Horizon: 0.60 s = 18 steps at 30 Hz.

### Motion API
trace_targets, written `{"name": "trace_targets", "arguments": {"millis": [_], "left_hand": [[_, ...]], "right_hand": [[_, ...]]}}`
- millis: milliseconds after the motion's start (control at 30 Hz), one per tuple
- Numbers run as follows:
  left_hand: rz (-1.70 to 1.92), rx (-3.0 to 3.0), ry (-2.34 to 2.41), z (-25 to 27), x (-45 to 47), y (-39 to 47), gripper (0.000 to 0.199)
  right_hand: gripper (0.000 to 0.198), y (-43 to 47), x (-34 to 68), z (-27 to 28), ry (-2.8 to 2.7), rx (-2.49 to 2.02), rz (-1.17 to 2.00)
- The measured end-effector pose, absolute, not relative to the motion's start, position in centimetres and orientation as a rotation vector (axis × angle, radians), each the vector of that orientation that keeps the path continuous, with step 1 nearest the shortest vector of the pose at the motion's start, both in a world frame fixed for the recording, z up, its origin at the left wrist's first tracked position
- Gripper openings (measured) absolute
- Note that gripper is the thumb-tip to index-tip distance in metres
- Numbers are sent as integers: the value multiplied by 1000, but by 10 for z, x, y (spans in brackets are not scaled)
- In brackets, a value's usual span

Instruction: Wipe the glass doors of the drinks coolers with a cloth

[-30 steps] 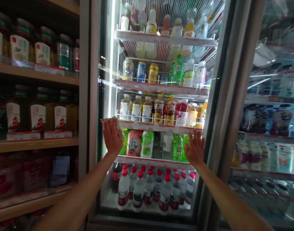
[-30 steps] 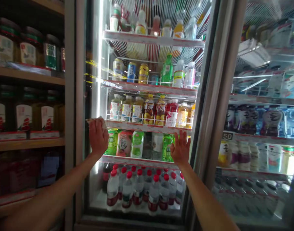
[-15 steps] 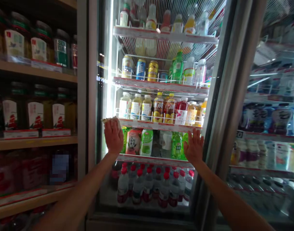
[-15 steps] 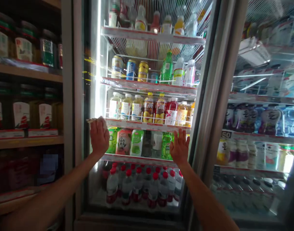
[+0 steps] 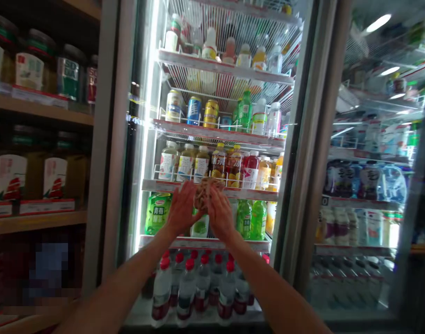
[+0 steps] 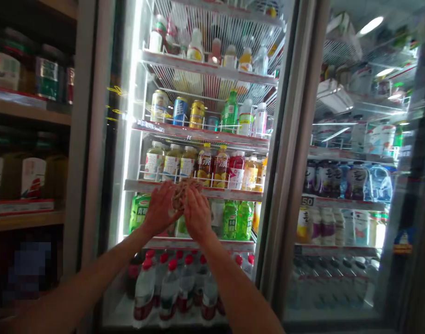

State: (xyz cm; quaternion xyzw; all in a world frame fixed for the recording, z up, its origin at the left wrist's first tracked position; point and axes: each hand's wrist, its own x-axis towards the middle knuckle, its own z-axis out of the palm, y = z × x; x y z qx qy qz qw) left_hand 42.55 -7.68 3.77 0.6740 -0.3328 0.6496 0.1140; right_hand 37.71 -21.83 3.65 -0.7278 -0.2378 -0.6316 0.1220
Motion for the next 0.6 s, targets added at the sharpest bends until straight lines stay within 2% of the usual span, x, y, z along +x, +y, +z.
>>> {"name": "trace_targets", "arguments": {"millis": [133, 233, 300, 433, 533, 600], "left_hand": [[1907, 2034, -745, 33, 444, -29, 80], [1901, 2083, -699, 33, 448, -21, 76], [1901, 2087, -709, 34, 447, -23, 75], [1902, 2111, -680, 35, 442, -28, 73], [1902, 2150, -664, 34, 438, -29, 73], [1897, 2176, -649, 34, 436, -29, 72]], "right_hand": [[46, -204, 390, 52, -621, -2408, -2006], [47, -240, 388, 70, -541, -2501, -2175], [45, -288, 379, 84, -304, -2417, -2293], [46, -372, 364, 115, 275, -2012, -2313], [46, -361, 371, 121, 211, -1811, -2377], [44, -326, 380, 114, -24, -1911, -2402]]}}
